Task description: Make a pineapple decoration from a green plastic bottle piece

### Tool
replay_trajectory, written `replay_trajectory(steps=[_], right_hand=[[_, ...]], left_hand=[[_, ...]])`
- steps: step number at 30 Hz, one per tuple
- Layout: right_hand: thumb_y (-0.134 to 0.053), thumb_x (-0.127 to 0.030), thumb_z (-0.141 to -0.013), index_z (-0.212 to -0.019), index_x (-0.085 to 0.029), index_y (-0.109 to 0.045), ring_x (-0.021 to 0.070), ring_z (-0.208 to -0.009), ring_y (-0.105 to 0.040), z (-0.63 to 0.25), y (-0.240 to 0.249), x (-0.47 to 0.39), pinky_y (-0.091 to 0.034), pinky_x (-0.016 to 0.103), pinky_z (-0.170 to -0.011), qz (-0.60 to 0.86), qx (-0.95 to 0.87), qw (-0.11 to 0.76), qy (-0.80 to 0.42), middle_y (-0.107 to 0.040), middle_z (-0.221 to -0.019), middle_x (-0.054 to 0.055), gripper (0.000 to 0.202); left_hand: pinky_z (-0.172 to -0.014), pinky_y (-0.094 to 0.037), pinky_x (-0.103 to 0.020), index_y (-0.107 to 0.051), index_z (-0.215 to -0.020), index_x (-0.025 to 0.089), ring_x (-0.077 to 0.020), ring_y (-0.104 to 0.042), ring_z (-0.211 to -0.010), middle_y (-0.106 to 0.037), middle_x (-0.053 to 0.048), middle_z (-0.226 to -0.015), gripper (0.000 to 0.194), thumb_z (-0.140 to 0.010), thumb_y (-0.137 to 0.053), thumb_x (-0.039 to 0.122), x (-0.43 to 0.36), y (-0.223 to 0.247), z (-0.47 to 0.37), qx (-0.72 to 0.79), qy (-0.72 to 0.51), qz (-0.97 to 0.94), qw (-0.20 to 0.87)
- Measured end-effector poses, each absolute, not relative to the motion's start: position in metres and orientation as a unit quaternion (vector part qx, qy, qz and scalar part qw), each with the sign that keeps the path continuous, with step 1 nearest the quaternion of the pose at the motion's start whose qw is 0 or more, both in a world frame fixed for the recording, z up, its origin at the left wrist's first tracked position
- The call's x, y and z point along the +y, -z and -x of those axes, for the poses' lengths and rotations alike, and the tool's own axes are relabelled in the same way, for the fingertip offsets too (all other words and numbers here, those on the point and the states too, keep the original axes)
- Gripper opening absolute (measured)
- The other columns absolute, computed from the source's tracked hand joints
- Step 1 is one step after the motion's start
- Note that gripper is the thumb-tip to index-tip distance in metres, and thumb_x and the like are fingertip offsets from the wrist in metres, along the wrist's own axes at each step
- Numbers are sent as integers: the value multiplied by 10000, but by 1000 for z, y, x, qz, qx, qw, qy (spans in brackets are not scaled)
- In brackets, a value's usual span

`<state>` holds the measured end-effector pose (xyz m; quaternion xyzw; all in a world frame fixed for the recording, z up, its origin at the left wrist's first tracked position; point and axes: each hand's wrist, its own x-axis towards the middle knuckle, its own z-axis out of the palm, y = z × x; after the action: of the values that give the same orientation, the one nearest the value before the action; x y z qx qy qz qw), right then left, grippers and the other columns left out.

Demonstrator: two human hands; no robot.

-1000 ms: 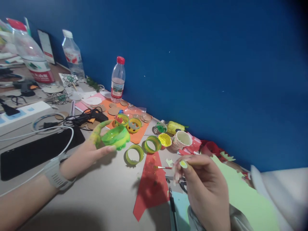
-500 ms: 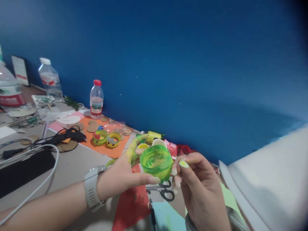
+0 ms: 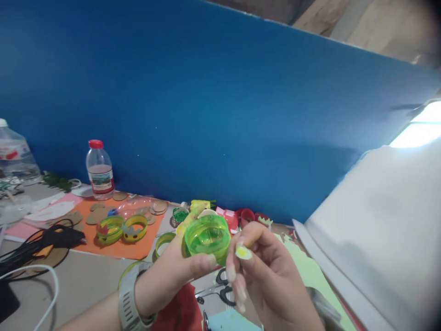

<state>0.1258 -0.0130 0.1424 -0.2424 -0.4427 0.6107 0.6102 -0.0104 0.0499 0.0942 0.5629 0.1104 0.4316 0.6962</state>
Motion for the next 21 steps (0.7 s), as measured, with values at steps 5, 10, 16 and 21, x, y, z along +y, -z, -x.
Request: replay_trajectory(steps=[5, 10, 16, 21], right_hand=[[-687, -225, -855, -798, -179, -606, 66, -518, -606, -137, -145, -6, -512, 133, -512, 329, -487, 577, -567, -642, -637, -26, 109], [-688, -238, -850, -787, -163, -592, 79, -531, -609, -138, -140, 0, -519, 165, -534, 386, -507, 508, -580, -642, -658, -12, 137], [-689, -268, -857, -806, -161, -561, 83, -527, -618, -139, -138, 5, -512, 160, -539, 379, -483, 488, -621, -661, -629, 6, 175], [-706, -271, -849, -803, -162, -550, 80, -532, -621, -141, -139, 7, -506, 154, -544, 389, -473, 482, -626, -663, -626, 4, 196]], left_hand=[[-904, -495, -446, -519, -1283, 219, -302, -624, -1034, -642, -122, -1170, 528, -799, -671, 366, 58, -80, 18, 143, -472, -523, 695], [-907, -518, -379, -279, -1443, 361, -292, -611, -1102, -569, -71, -1326, 966, -652, -816, 220, 62, -81, 29, 162, -498, -523, 673], [-853, -555, -397, -155, -1471, 392, -300, -653, -1034, -609, -78, -1267, 1097, -628, -845, 264, 61, -87, 32, 131, -509, -515, 678], [-894, -538, -404, -172, -1478, 356, -300, -651, -1044, -641, -90, -1208, 1100, -619, -856, 297, 63, -90, 33, 113, -517, -533, 660]])
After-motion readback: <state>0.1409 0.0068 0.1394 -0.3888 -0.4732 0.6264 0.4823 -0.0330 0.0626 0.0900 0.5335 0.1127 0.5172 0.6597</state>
